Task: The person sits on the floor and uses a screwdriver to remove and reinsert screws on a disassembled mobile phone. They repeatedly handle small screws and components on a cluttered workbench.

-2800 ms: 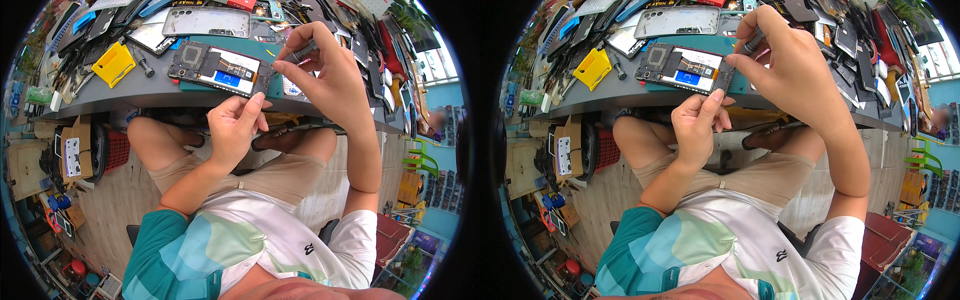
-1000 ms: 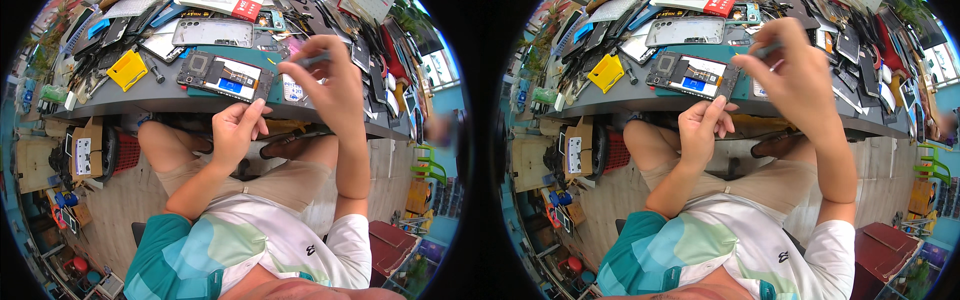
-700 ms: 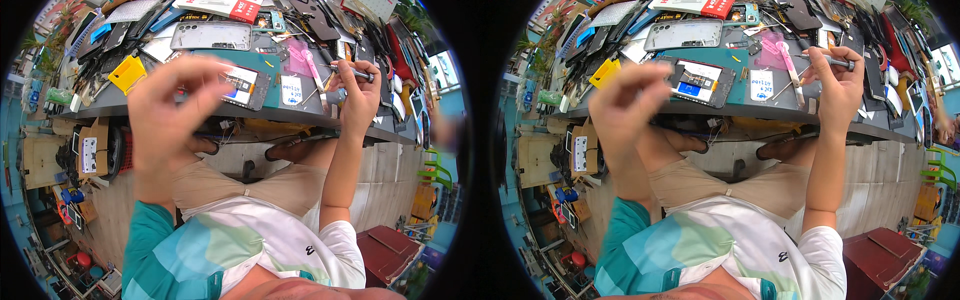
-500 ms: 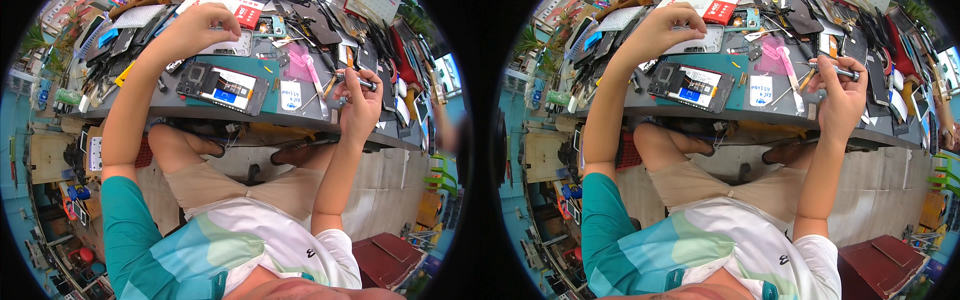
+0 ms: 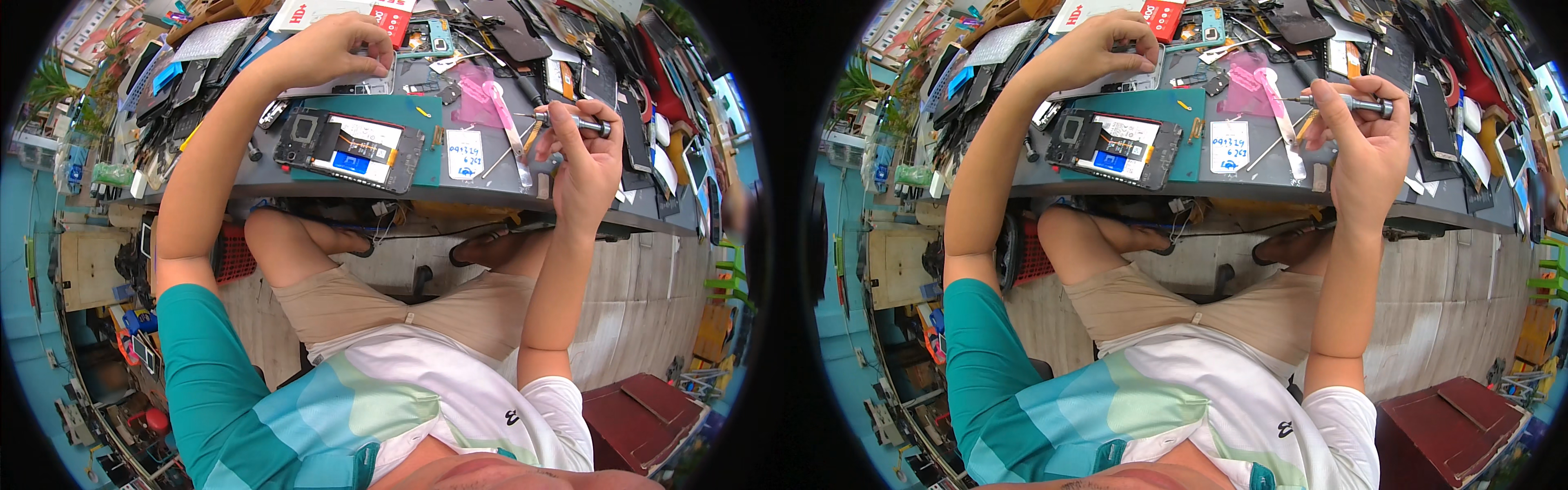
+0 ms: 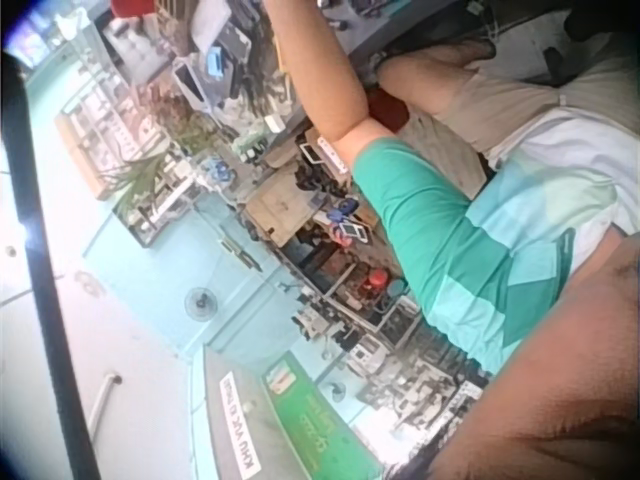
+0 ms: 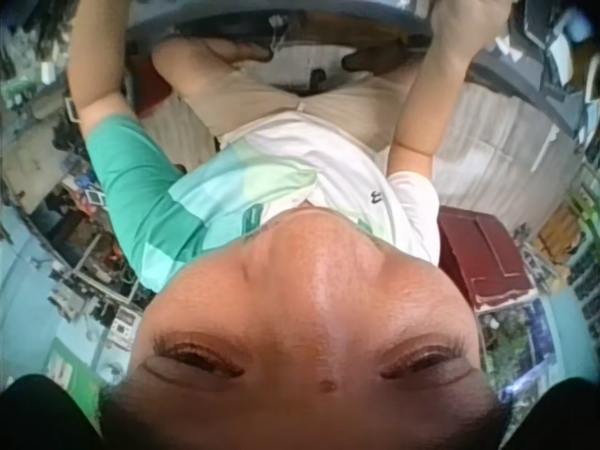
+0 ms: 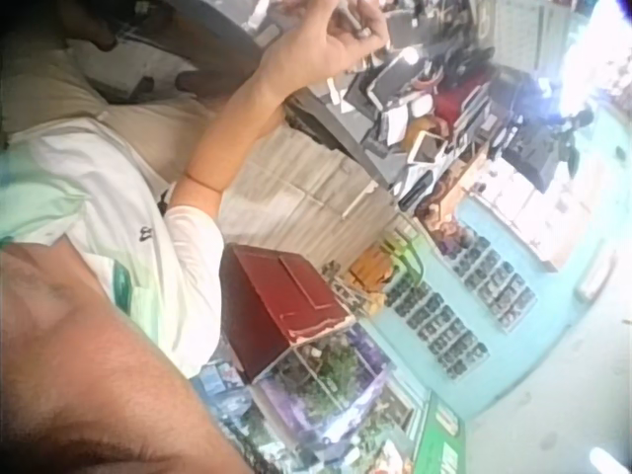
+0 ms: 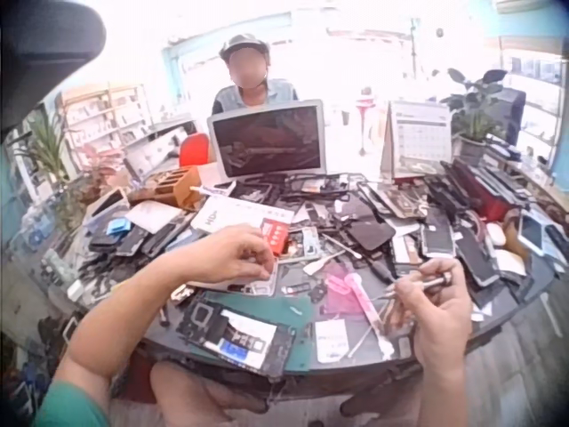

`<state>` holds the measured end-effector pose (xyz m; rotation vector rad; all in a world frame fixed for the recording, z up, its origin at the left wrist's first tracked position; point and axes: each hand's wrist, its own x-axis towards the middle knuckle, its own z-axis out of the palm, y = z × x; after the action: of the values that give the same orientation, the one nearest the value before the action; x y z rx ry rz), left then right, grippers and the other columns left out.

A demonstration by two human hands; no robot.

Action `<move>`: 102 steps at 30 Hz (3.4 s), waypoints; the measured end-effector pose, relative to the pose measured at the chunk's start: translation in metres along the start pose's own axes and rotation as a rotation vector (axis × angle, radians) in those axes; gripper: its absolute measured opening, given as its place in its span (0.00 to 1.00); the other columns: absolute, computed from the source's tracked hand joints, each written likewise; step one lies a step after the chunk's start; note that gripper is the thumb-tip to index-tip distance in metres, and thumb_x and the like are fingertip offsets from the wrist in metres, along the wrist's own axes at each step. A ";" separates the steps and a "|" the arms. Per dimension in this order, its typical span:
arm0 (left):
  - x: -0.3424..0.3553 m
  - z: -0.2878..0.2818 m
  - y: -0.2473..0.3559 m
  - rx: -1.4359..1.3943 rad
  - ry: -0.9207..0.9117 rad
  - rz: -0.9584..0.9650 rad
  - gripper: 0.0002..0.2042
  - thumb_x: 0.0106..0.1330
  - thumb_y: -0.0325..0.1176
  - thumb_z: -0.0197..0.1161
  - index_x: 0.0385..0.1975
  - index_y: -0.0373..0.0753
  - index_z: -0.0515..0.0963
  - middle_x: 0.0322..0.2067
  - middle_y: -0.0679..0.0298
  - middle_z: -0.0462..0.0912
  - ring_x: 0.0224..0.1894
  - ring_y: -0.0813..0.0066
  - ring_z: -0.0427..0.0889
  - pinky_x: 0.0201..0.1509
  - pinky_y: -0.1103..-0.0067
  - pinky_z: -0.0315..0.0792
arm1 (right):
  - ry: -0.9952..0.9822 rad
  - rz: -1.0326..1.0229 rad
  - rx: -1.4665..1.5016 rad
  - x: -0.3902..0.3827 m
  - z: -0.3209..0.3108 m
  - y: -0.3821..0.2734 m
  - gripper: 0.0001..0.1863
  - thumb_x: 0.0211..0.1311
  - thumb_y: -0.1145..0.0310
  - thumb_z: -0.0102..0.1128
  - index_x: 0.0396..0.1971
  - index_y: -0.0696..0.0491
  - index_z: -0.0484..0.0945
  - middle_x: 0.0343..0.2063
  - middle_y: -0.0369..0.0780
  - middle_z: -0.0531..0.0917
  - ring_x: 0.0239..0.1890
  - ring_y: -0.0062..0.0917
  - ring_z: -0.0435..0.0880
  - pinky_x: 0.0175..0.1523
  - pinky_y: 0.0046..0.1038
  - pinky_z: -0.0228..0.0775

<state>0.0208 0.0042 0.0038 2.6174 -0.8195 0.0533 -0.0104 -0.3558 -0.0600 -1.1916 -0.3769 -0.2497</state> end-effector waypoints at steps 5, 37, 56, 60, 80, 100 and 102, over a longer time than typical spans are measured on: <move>-0.004 0.009 -0.006 0.158 0.086 0.106 0.07 0.70 0.35 0.72 0.36 0.39 0.85 0.43 0.59 0.83 0.49 0.59 0.81 0.59 0.66 0.74 | 0.003 0.007 -0.015 0.001 0.002 -0.001 0.22 0.68 0.76 0.77 0.53 0.58 0.72 0.39 0.49 0.92 0.25 0.23 0.85 0.31 0.24 0.76; -0.057 0.052 0.109 -0.524 0.354 -0.021 0.28 0.66 0.20 0.71 0.68 0.42 0.80 0.37 0.68 0.87 0.42 0.82 0.81 0.50 0.80 0.74 | -0.220 -0.120 -0.204 -0.036 0.070 -0.014 0.25 0.64 0.79 0.79 0.54 0.58 0.71 0.42 0.44 0.89 0.39 0.22 0.91 0.41 0.21 0.88; -0.055 0.056 0.104 -0.603 0.340 -0.064 0.33 0.69 0.20 0.70 0.75 0.42 0.74 0.37 0.68 0.85 0.42 0.82 0.81 0.49 0.81 0.75 | -0.314 -0.369 -0.374 -0.032 0.076 -0.014 0.22 0.65 0.80 0.76 0.53 0.61 0.73 0.46 0.43 0.87 0.47 0.26 0.93 0.47 0.27 0.91; -0.053 0.053 0.101 -0.594 0.331 -0.053 0.33 0.68 0.21 0.71 0.75 0.42 0.74 0.37 0.68 0.85 0.43 0.81 0.82 0.49 0.81 0.75 | -0.377 -0.366 -0.402 -0.024 0.075 -0.017 0.21 0.67 0.79 0.75 0.54 0.60 0.73 0.46 0.43 0.87 0.46 0.27 0.94 0.47 0.27 0.90; -0.062 0.057 0.097 -0.440 0.387 -0.076 0.37 0.61 0.23 0.58 0.77 0.42 0.70 0.41 0.62 0.94 0.32 0.69 0.88 0.39 0.73 0.81 | -0.560 -0.214 -0.664 -0.002 0.089 -0.033 0.20 0.67 0.76 0.75 0.54 0.59 0.76 0.41 0.42 0.91 0.38 0.22 0.93 0.42 0.23 0.85; -0.103 0.047 0.094 0.138 0.636 -0.028 0.26 0.60 0.19 0.65 0.61 0.41 0.85 0.49 0.60 0.91 0.50 0.64 0.87 0.56 0.70 0.76 | -0.871 -0.443 -1.115 0.024 0.124 -0.083 0.20 0.66 0.62 0.75 0.46 0.55 0.74 0.28 0.47 0.86 0.34 0.46 0.88 0.38 0.41 0.78; -0.116 0.056 0.097 0.314 0.700 0.032 0.22 0.57 0.20 0.68 0.53 0.40 0.89 0.50 0.62 0.90 0.50 0.63 0.85 0.57 0.68 0.73 | -0.905 -0.430 -1.239 0.030 0.120 -0.079 0.21 0.65 0.61 0.76 0.46 0.55 0.74 0.28 0.46 0.87 0.34 0.46 0.88 0.38 0.41 0.78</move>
<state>-0.1338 -0.0270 -0.0306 2.5616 -0.6234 1.1119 -0.0314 -0.2709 0.0583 -2.4279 -1.4063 -0.3096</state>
